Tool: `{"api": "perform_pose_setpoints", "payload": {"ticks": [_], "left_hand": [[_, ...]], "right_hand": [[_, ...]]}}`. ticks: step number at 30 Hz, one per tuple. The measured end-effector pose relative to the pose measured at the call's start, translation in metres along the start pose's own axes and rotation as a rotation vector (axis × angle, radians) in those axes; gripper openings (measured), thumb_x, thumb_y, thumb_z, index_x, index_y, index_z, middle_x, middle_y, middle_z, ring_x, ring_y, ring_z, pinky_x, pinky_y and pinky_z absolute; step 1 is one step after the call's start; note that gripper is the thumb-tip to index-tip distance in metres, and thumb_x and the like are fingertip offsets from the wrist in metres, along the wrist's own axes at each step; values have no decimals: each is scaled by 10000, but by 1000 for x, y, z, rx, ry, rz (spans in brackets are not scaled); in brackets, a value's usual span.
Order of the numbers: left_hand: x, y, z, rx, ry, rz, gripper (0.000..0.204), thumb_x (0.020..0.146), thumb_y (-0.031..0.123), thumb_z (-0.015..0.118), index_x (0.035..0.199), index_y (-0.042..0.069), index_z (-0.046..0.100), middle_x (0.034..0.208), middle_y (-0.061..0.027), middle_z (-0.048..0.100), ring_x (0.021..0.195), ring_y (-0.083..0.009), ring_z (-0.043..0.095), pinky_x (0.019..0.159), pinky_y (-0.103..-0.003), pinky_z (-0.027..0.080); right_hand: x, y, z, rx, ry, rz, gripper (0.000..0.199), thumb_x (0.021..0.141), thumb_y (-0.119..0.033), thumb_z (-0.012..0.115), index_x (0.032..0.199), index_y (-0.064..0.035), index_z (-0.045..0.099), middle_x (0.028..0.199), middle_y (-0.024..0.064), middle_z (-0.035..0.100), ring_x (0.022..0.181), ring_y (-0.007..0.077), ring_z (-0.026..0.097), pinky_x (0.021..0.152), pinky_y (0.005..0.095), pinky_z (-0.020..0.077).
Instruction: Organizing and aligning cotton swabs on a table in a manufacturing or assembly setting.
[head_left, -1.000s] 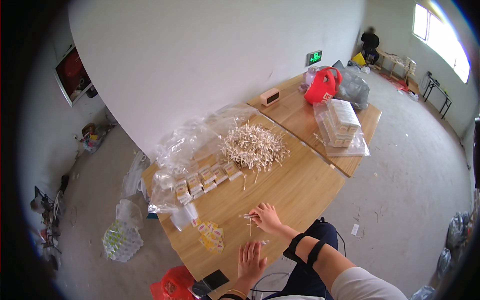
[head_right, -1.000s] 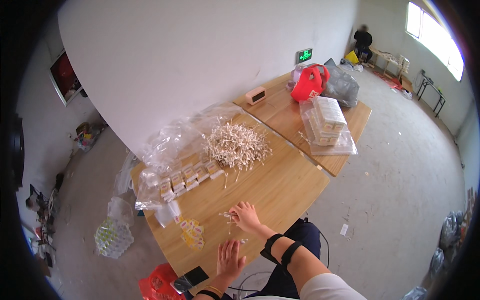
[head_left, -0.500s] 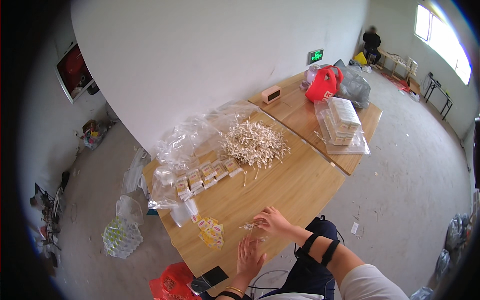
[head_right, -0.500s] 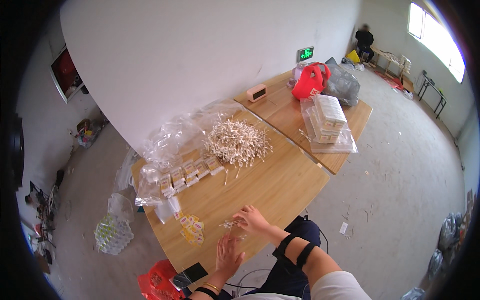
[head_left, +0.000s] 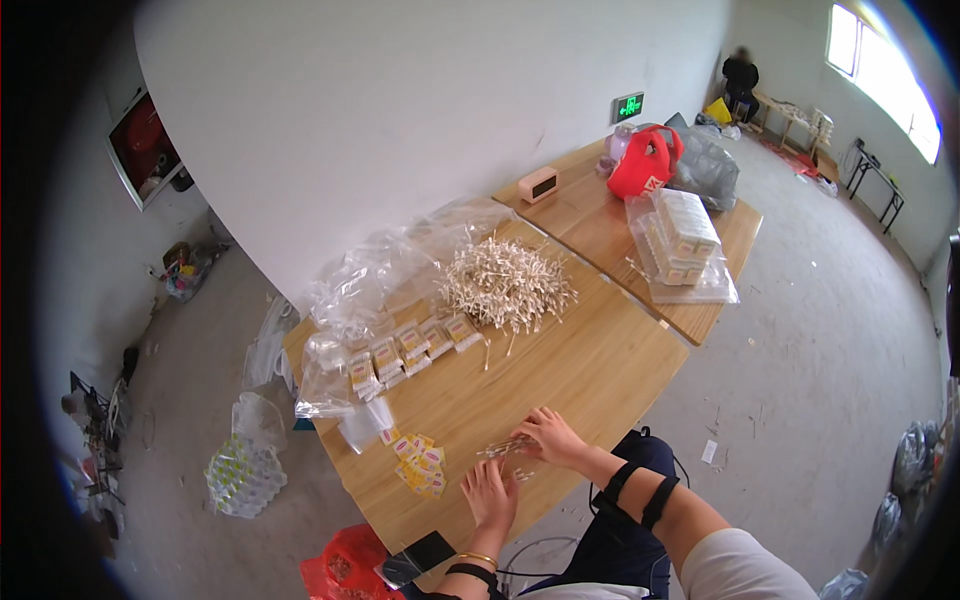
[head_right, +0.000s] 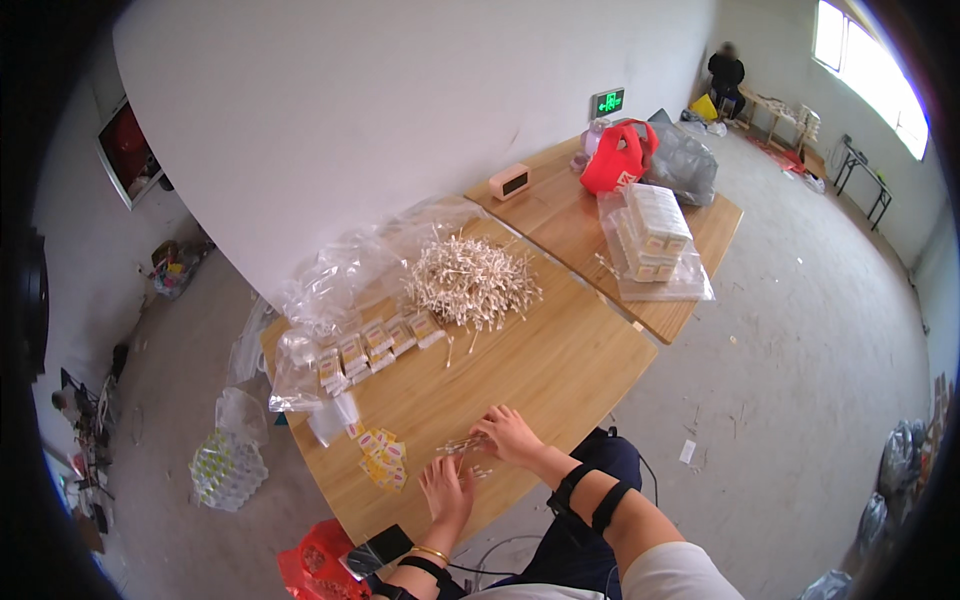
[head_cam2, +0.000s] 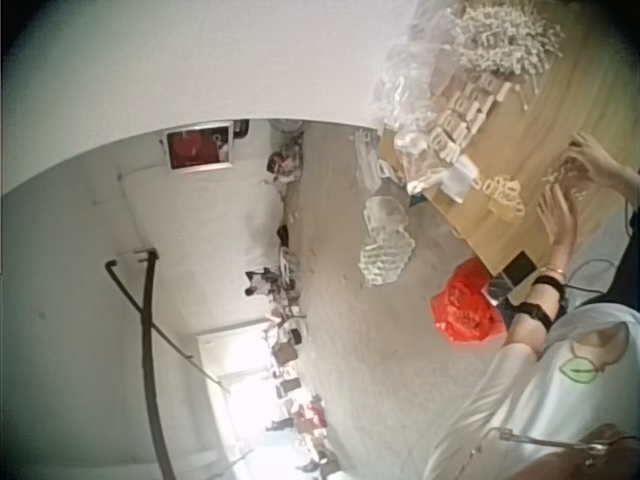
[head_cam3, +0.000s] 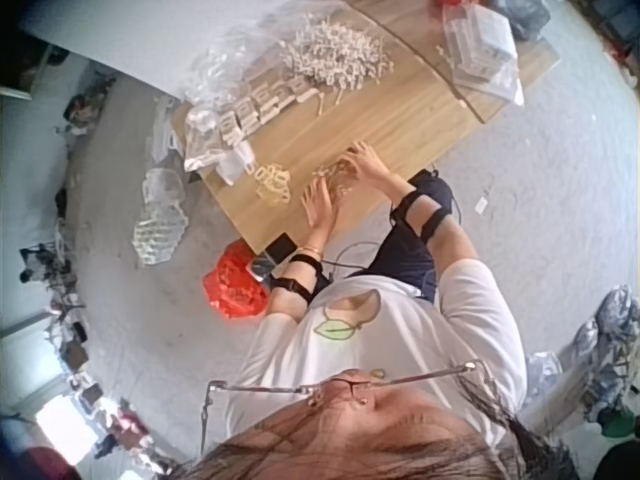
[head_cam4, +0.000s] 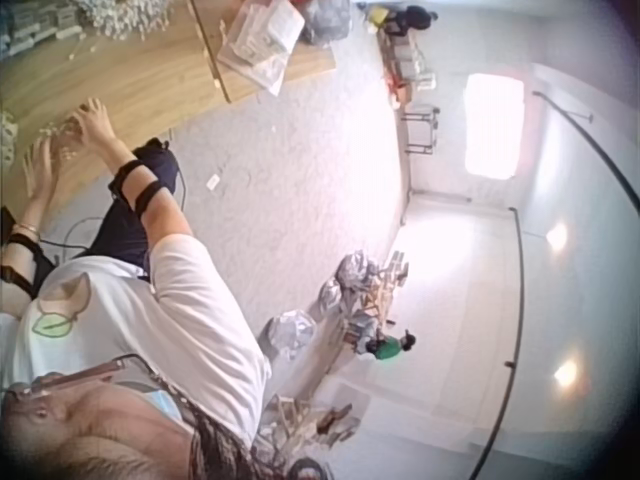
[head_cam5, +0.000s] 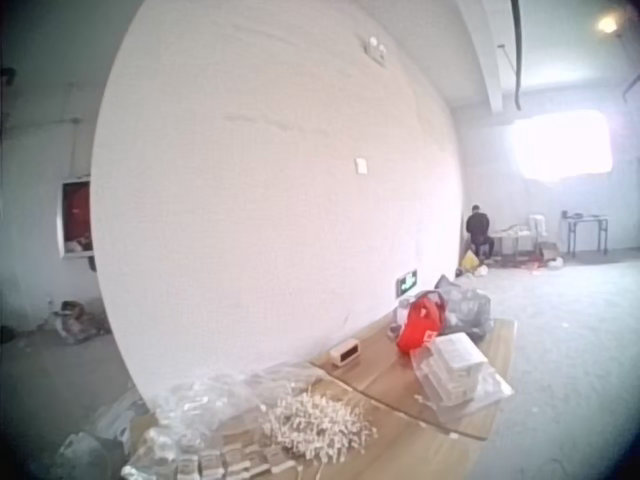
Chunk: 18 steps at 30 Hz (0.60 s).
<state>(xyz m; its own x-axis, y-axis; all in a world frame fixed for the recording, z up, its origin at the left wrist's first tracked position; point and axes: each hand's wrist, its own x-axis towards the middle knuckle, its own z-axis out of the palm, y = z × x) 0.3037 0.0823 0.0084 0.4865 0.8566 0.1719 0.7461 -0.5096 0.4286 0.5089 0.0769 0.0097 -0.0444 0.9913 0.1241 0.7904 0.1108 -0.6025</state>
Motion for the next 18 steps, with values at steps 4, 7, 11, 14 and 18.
{"api": "perform_pose_setpoints", "payload": {"ticks": [4, 7, 11, 14, 18], "left_hand": [[14, -6, 9, -17, 48, -106, 257, 795, 210, 700, 1030, 141, 623, 1012, -69, 611, 1008, -307, 568, 889, -477, 388], [19, -15, 12, -2, 97, -140, 144, 786, 192, 709, 917, 157, 659, 962, -50, 632, 984, -281, 582, 896, -473, 386], [18, -27, 4, -87, 65, -224, 86, 782, 193, 717, 852, 164, 677, 935, -34, 636, 968, -267, 584, 902, -465, 384], [10, -33, 2, -18, 54, -163, 76, 786, 208, 720, 834, 164, 680, 955, -22, 644, 965, -269, 580, 916, -475, 382], [-3, -34, 3, -75, -29, 25, 188, 807, 267, 726, 945, 148, 680, 1082, -47, 634, 1017, -301, 556, 929, -499, 380]], "right_hand": [[-1, 2, 0, 23, 40, -11, 357, 775, -184, 754, 1121, -176, 667, 1141, 91, 575, 1135, 327, 511, 972, 440, 432], [0, 0, 0, 40, 35, -7, 345, 773, -176, 749, 1109, -178, 671, 1132, 87, 577, 1129, 329, 513, 970, 440, 431], [1, 2, -2, 70, 23, 16, 296, 809, -223, 753, 1095, -187, 683, 1120, 87, 577, 1116, 319, 511, 980, 443, 411], [3, 0, -1, 91, 50, 24, 275, 777, -175, 743, 1047, -195, 691, 1092, 78, 590, 1116, 315, 520, 959, 437, 425], [3, -1, 3, 104, 56, 45, 246, 780, -174, 741, 1020, -196, 696, 1076, 70, 594, 1109, 306, 522, 951, 428, 422]]}}
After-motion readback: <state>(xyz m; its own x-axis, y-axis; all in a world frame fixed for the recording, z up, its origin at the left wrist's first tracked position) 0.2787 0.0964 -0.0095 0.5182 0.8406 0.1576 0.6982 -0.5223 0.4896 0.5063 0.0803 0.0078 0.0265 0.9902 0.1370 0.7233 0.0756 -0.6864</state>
